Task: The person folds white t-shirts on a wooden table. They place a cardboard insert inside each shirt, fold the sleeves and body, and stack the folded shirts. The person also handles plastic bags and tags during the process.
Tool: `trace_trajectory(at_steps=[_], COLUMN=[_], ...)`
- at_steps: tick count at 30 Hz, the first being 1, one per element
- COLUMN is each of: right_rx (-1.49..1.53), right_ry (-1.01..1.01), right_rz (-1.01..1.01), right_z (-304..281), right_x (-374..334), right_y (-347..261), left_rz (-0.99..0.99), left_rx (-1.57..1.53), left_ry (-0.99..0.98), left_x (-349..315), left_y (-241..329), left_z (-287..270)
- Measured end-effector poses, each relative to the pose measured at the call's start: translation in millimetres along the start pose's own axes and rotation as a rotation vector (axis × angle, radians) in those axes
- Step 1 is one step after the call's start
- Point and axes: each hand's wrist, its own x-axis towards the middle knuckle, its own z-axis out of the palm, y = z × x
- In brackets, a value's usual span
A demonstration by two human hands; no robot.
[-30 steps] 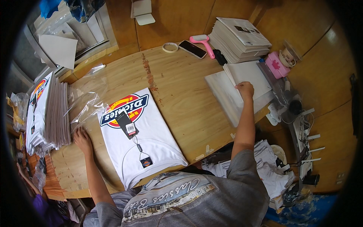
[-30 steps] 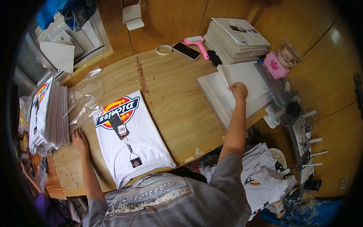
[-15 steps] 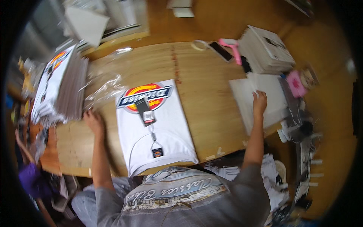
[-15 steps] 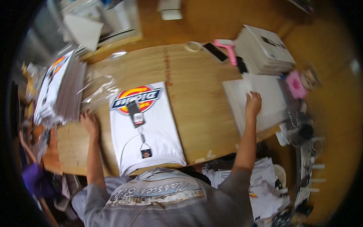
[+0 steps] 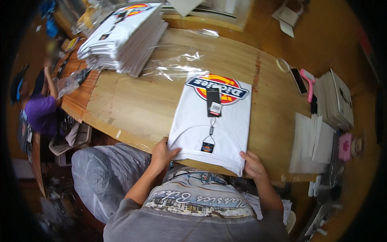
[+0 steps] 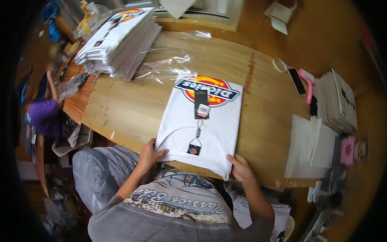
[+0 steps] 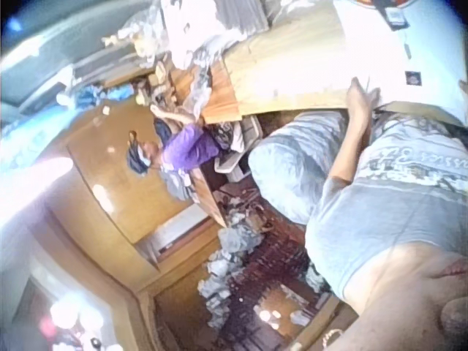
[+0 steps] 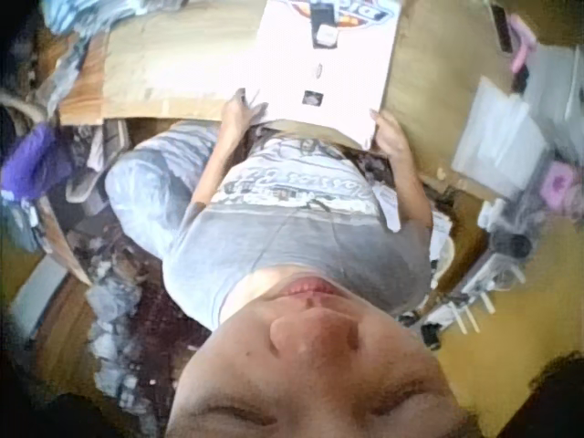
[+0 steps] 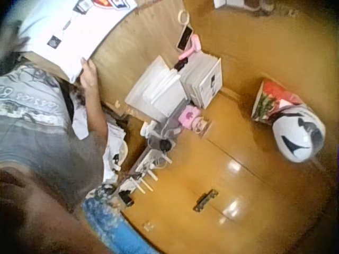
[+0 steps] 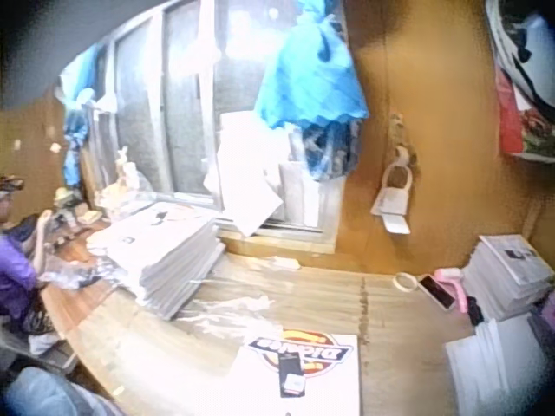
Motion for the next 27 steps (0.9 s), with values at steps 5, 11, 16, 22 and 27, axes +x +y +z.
trace_trajectory(at_steps=[5, 11, 16, 22, 27], right_rx=[-0.32, -0.081, -0.257, -0.425, -0.367], right_ry=[-0.026, -0.089, -0.05, 0.008, -0.33], right_rz=[-0.165, -0.075, -0.249, -0.646, -0.817], right_z=[-9.2, 7.3, 49.2, 136.3, 265.1], right_x=[4.0, -6.0, -45.5, -76.2, 11.7], right_y=[4.9, 0.2, -40.9, -93.0, -153.0], left_rz=[0.143, 0.307, 0.75, 1.07, 0.987], left_rx=[0.009, -0.249, -0.266, -0.253, -0.289], left_ry=[0.009, -0.108, -0.196, 0.125, 0.716], left_x=[-0.5, -7.9, -11.8, -5.4, 59.5], left_y=[-9.0, 15.4, 27.4, 59.7, 59.8], left_z=[-4.8, -30.9, -69.8, -162.2, -291.1])
